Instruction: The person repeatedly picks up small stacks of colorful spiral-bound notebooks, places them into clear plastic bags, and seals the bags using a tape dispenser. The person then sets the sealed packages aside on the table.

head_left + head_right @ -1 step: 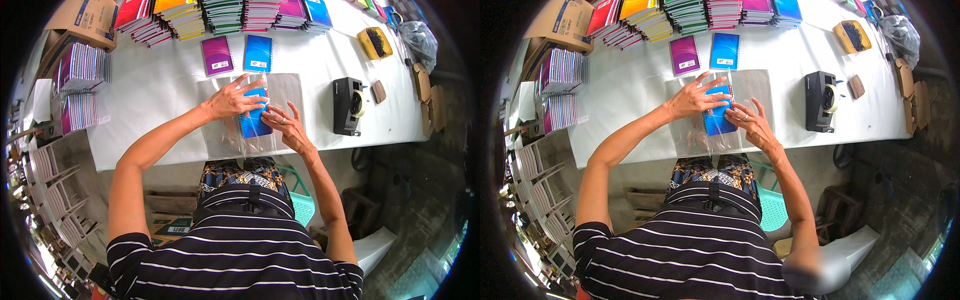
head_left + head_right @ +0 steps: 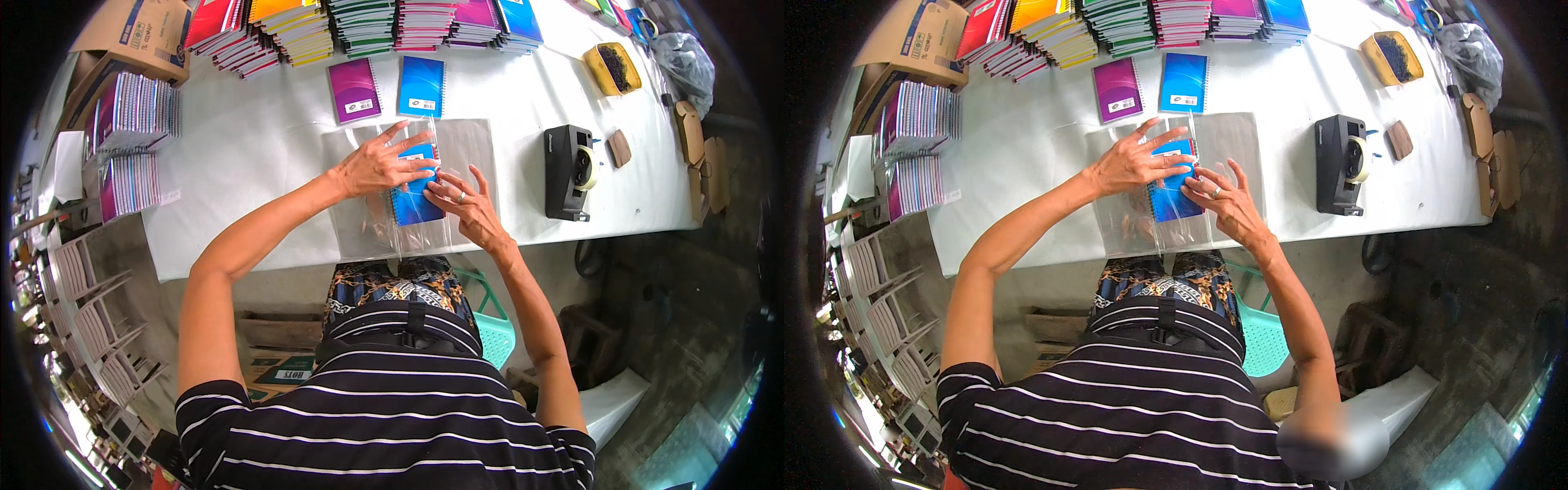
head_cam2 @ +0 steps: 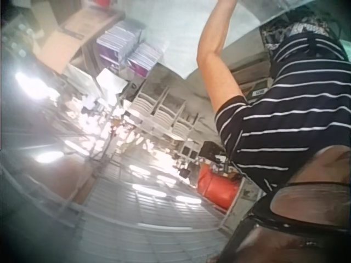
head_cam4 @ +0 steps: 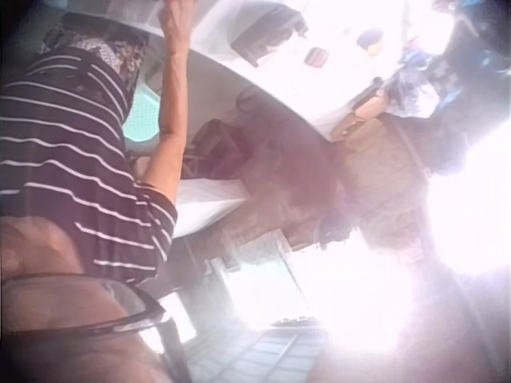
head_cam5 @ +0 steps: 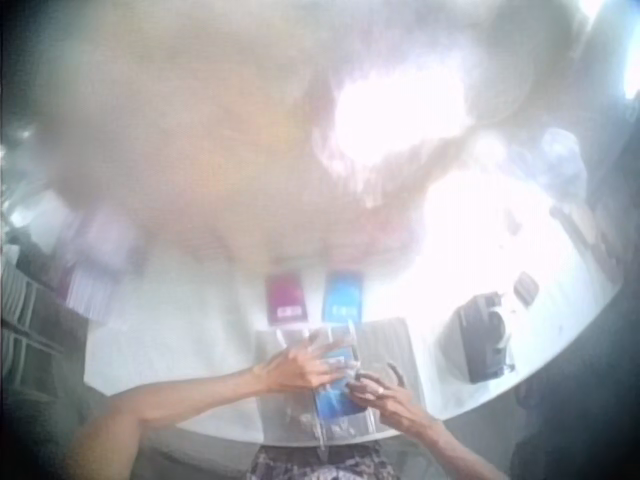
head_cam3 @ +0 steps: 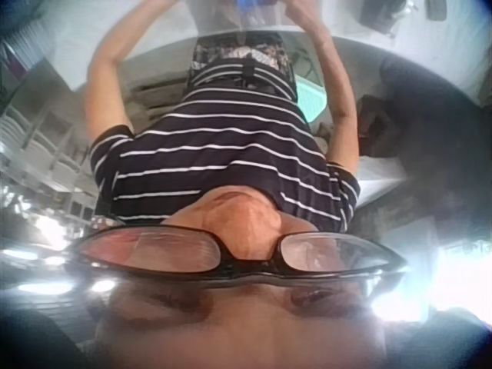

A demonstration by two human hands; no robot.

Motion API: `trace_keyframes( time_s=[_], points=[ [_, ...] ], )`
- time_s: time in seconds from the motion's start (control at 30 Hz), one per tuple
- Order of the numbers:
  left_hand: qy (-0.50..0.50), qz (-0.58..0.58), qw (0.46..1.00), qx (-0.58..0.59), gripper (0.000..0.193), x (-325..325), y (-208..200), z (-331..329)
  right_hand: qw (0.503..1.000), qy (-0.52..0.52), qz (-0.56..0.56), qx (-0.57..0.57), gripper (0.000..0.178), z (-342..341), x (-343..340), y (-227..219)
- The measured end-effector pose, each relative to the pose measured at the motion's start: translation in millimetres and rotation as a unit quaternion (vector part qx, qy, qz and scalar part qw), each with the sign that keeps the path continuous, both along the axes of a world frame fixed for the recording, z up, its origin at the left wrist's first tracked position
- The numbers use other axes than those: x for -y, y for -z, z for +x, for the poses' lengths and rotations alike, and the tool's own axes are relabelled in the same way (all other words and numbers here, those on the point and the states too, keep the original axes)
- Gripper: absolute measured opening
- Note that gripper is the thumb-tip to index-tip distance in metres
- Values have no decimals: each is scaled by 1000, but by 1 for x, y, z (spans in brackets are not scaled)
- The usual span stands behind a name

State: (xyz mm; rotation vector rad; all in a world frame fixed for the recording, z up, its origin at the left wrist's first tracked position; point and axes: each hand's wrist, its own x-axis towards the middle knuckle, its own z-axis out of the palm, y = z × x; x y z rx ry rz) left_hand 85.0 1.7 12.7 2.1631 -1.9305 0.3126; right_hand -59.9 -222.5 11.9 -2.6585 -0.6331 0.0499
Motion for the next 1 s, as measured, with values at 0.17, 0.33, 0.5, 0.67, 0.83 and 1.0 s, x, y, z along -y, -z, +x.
trace_keyframes(
  time_s=[0.17, 0.33, 0.5, 0.67, 0.83, 1.0],
  points=[
    [-20, -26, 999, 14, 36, 0, -1, -3, 999, 15, -36, -17, 74, 5, -16, -4],
    [-26, -20, 999, 12, 40, 6, 4, -3, 998, 7, -41, -44, 77, 7, -17, -8],
    [-81, -11, 993, -82, 36, 10, 15, -5, 998, 15, -15, -66, 82, 9, -16, -11],
    [-151, 56, 975, -154, 62, 23, -1, 1, 998, 9, -9, -57, 79, 6, -13, -12],
    [-238, 127, 934, -235, 93, 47, -7, 0, 1000, 9, 25, -15, 72, -3, -3, -20],
    [-300, 180, 907, -232, 120, 66, -10, -14, 855, 471, 214, 39, 10, -66, 173, -50]
  ],
)
